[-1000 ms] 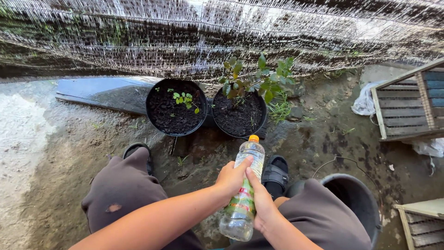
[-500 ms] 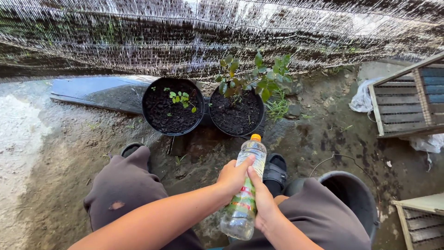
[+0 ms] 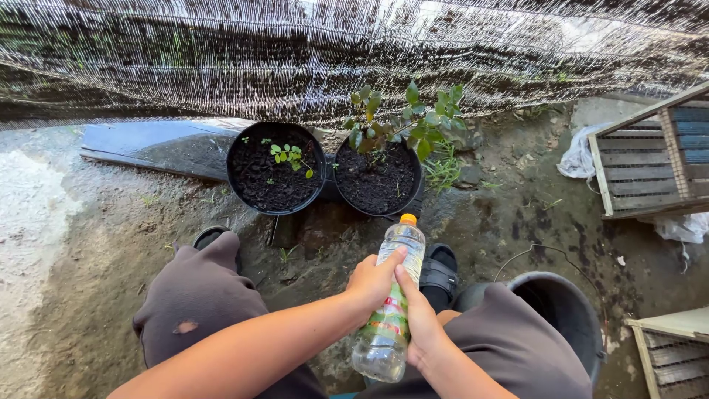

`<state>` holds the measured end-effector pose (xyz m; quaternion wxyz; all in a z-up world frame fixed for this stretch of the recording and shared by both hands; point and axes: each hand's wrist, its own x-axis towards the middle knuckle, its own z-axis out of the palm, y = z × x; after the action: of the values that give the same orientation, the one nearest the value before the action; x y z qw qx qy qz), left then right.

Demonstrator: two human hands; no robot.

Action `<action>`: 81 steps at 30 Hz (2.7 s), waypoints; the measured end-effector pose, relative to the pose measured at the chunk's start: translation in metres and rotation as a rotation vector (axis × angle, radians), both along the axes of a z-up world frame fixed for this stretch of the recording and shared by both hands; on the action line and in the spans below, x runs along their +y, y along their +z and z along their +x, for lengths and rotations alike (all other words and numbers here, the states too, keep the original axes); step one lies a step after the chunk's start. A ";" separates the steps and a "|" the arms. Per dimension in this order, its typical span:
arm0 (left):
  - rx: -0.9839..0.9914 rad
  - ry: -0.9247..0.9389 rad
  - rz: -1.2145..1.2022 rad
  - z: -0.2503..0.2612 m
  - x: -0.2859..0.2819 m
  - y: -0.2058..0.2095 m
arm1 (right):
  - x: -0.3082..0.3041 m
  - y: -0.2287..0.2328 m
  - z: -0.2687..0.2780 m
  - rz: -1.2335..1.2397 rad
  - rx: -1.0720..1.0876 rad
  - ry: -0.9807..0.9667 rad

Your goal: Watering potted plants using a plastic squeeze bottle

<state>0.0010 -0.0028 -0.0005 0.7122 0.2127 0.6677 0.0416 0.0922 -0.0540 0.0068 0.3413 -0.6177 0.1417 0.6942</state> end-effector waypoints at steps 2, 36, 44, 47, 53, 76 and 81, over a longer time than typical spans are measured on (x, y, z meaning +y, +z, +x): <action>-0.002 0.017 -0.004 0.000 -0.001 0.000 | 0.001 0.002 -0.001 -0.015 -0.021 0.013; 0.027 0.183 -0.025 -0.027 -0.012 0.008 | 0.006 0.008 -0.023 -0.038 -0.012 0.186; 0.047 0.174 -0.026 -0.028 -0.016 0.005 | 0.000 -0.003 -0.021 -0.007 0.030 0.175; 0.054 0.181 -0.022 -0.029 -0.019 0.003 | -0.003 -0.008 -0.019 -0.004 0.033 0.177; 0.090 0.158 -0.019 -0.030 -0.023 0.003 | -0.003 -0.001 -0.023 -0.053 0.032 0.222; 0.123 0.250 -0.017 -0.034 -0.038 0.000 | -0.010 -0.007 -0.022 -0.080 0.053 0.270; 0.100 0.252 -0.041 -0.034 -0.035 0.011 | -0.009 -0.001 -0.022 -0.061 0.028 0.276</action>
<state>-0.0330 -0.0379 0.0105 0.6713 0.1143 0.7245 0.1066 0.0703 -0.0626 0.0057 0.2215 -0.6316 0.0814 0.7385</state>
